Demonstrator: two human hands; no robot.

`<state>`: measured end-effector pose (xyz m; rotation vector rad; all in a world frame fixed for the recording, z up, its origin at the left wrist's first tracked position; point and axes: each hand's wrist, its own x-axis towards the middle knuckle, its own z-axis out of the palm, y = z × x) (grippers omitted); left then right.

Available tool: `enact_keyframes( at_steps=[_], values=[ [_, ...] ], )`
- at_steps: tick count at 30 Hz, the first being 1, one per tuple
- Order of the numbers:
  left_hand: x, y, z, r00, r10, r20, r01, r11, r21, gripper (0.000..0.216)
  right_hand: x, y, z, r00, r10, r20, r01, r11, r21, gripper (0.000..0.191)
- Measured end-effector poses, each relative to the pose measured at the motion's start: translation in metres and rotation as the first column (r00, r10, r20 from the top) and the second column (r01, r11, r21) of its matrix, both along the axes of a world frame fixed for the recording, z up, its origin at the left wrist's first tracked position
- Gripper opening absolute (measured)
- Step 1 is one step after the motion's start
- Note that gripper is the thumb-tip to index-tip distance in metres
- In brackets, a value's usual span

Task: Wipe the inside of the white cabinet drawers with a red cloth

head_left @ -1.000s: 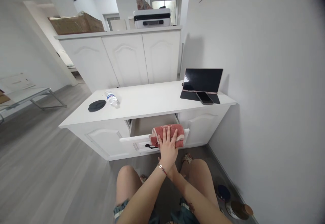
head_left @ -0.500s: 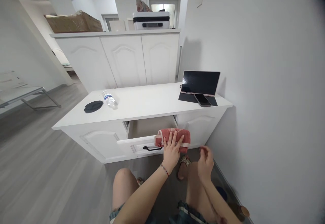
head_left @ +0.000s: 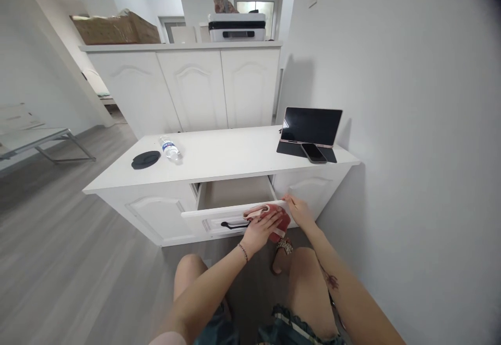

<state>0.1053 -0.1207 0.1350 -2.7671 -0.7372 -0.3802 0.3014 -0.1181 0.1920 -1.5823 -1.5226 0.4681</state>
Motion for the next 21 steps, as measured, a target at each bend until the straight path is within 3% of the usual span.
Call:
enact_keyframes(
  at_steps=[7,12,21],
  values=[
    [-0.050,0.002,0.013,0.998,-0.014,-0.069,0.011,0.999,-0.046,0.058,-0.008,0.002,-0.009,0.993,-0.080,0.092,0.072,0.993,0.093,0.045],
    [-0.096,-0.005,0.019,0.996,0.088,-0.033,-0.092,0.984,-0.154,0.062,-0.013,0.001,-0.010,0.992,-0.109,0.069,0.098,0.985,0.144,0.047],
    [-0.153,-0.014,0.004,0.944,0.315,0.094,-0.299,0.943,-0.147,0.068,-0.016,-0.001,-0.010,0.989,-0.132,0.061,0.121,0.981,0.154,0.050]
  ],
)
